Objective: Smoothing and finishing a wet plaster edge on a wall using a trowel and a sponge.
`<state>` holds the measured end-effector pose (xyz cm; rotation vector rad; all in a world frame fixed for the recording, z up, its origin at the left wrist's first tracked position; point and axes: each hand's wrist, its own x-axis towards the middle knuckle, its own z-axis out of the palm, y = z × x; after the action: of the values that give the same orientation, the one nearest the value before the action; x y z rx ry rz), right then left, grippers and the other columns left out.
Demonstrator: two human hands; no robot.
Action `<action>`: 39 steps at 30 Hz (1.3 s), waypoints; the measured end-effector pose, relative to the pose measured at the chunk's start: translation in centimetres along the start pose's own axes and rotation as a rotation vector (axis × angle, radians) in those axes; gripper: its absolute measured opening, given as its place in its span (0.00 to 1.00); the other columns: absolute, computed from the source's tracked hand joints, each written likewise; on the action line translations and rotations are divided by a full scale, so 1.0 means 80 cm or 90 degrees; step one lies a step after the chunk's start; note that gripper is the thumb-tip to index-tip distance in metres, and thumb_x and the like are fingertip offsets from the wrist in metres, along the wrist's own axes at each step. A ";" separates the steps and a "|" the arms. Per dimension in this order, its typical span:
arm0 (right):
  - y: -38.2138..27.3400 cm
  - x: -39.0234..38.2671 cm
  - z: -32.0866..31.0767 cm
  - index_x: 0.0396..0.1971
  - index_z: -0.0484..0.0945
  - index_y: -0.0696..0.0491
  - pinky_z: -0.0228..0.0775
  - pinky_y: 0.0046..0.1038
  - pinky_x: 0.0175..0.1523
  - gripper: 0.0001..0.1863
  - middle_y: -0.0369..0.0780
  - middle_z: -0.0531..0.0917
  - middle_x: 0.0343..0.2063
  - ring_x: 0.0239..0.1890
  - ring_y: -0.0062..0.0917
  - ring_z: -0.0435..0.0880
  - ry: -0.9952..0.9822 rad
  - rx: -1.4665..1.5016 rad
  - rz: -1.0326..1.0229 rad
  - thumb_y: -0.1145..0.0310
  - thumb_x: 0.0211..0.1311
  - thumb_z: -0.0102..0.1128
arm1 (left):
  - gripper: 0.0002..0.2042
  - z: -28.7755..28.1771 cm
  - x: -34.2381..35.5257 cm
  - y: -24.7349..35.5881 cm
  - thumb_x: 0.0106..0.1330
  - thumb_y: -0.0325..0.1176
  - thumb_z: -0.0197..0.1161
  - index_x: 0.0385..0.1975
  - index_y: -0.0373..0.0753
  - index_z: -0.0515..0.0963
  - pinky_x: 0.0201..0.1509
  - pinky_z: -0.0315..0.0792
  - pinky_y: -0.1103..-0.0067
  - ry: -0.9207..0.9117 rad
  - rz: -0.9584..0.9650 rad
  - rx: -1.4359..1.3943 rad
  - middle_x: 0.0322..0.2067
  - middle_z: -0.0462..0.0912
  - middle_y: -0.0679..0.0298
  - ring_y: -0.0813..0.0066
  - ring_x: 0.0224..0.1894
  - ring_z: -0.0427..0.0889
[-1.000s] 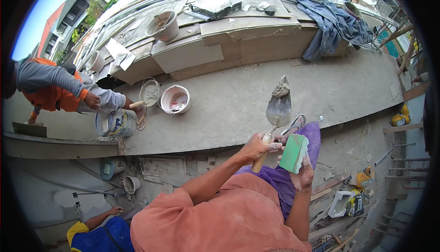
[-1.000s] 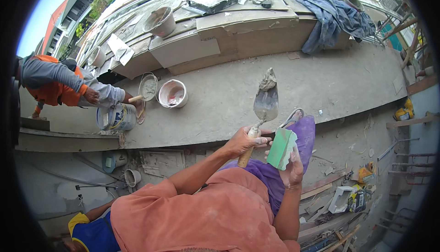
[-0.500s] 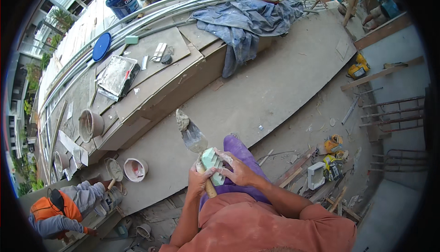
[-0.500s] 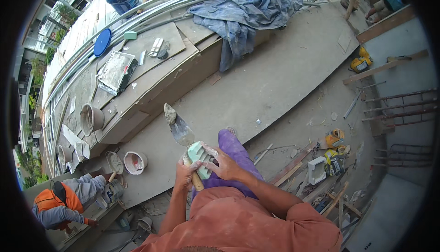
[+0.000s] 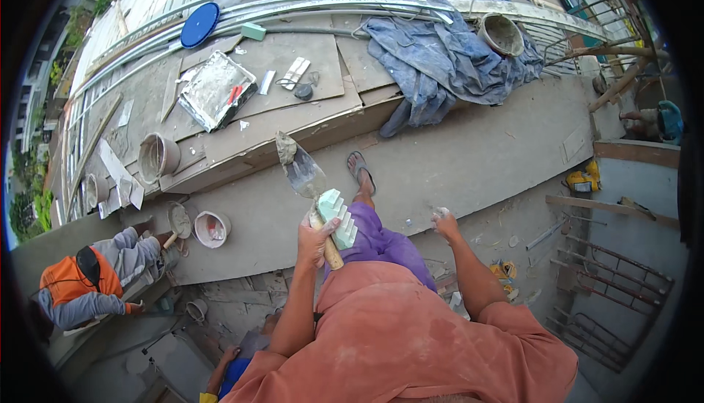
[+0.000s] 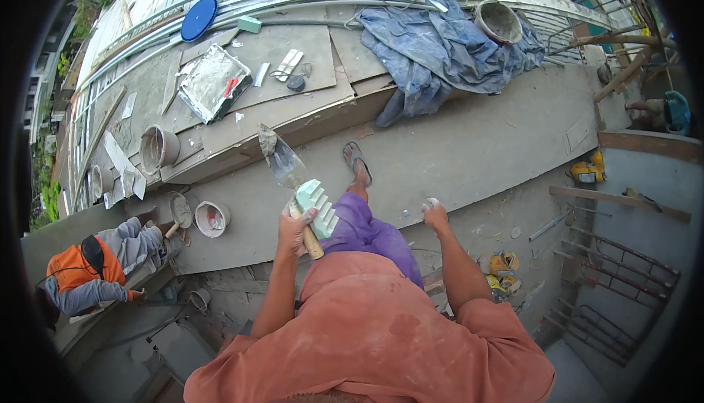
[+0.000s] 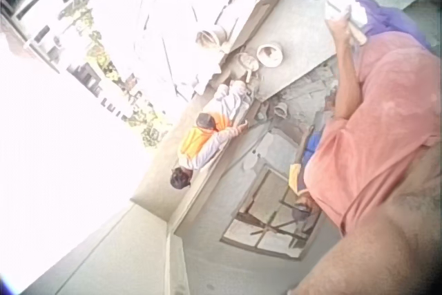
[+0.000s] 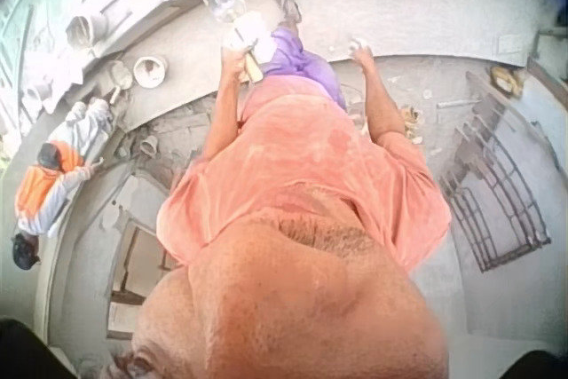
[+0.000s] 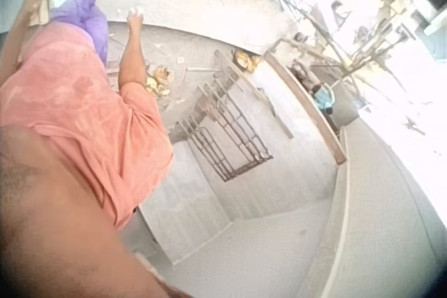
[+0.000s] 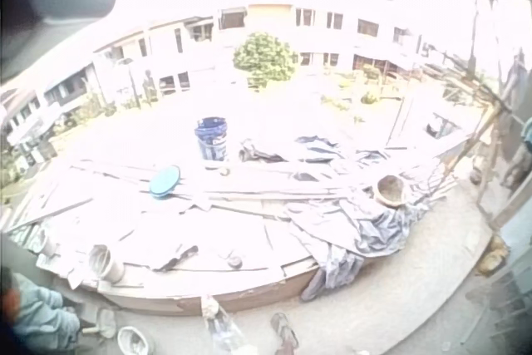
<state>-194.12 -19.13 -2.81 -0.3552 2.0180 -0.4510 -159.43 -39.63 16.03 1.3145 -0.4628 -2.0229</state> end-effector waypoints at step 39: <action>-0.811 0.336 0.670 0.56 0.76 0.44 0.64 0.41 0.60 0.26 0.35 0.76 0.54 0.58 0.31 0.71 -0.190 -0.990 -1.179 0.64 0.55 0.68 | 0.24 0.002 0.129 -0.100 0.52 0.21 0.76 0.50 0.30 0.75 0.50 0.79 0.74 0.454 -0.033 -0.353 0.43 0.83 0.59 0.73 0.43 0.83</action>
<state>-155.16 -97.14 -17.29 -2.9448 0.7246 0.2949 -165.05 -41.17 4.37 1.5499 0.4310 -1.4163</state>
